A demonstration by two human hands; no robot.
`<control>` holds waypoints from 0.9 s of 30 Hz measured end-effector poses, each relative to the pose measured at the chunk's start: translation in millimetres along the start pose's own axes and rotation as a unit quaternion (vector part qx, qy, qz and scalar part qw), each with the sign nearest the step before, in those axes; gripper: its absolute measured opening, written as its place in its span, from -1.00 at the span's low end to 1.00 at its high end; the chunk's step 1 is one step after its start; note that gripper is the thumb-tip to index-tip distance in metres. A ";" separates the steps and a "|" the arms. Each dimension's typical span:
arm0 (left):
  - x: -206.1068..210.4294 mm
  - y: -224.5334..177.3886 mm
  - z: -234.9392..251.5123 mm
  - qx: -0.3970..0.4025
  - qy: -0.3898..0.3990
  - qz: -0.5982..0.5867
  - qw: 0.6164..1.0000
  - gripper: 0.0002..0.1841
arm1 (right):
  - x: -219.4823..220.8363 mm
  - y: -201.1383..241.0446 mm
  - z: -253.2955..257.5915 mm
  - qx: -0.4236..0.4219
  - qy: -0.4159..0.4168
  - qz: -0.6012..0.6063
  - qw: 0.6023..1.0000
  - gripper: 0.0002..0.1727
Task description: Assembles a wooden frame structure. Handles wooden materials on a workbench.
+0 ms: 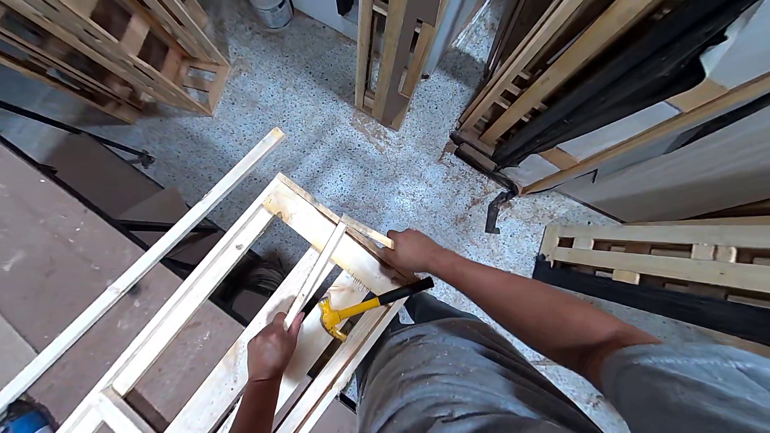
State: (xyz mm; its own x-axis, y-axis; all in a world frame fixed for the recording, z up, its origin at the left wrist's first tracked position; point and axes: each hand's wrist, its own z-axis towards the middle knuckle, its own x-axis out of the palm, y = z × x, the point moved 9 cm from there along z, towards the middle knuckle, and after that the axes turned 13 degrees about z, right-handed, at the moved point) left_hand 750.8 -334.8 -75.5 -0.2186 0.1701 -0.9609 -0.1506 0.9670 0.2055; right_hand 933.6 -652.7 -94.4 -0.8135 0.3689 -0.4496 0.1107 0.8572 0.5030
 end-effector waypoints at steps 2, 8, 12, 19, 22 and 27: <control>-1.5 -2.4 -0.3 0.002 -0.014 0.005 1.000 -0.24 | 4.5 -3.1 -1.8 0.004 0.001 0.013 1.000 -0.44; -2.2 -1.4 -1.2 0.007 -0.014 0.004 1.000 -0.23 | 5.0 -1.6 -1.7 0.018 0.000 0.001 1.000 -0.43; -2.4 -1.8 -0.1 0.002 -0.023 0.009 1.000 -0.25 | 7.0 -15.0 10.7 -0.024 0.054 0.076 0.995 -0.34; 0.5 -0.6 -0.2 0.000 -0.023 0.007 1.000 -0.27 | 1.4 -48.4 -13.5 -0.077 0.124 0.221 0.964 -0.34; -3.2 -2.8 -0.4 -0.002 -0.026 0.009 1.000 -0.31 | 1.2 -51.5 -19.4 -0.081 0.090 0.230 0.965 -0.40; -1.6 -3.1 -1.5 -0.004 0.005 0.009 1.000 -0.39 | 3.7 -54.8 -25.4 -0.101 0.061 0.173 0.978 -0.40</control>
State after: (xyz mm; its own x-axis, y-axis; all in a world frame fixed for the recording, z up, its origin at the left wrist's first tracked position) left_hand 750.2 -338.3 -74.4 -0.2315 0.1856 -0.9550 -0.1535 0.9624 0.2242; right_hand 910.0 -707.5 -104.9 -0.8108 0.5682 -0.1406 0.2871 0.5954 0.7503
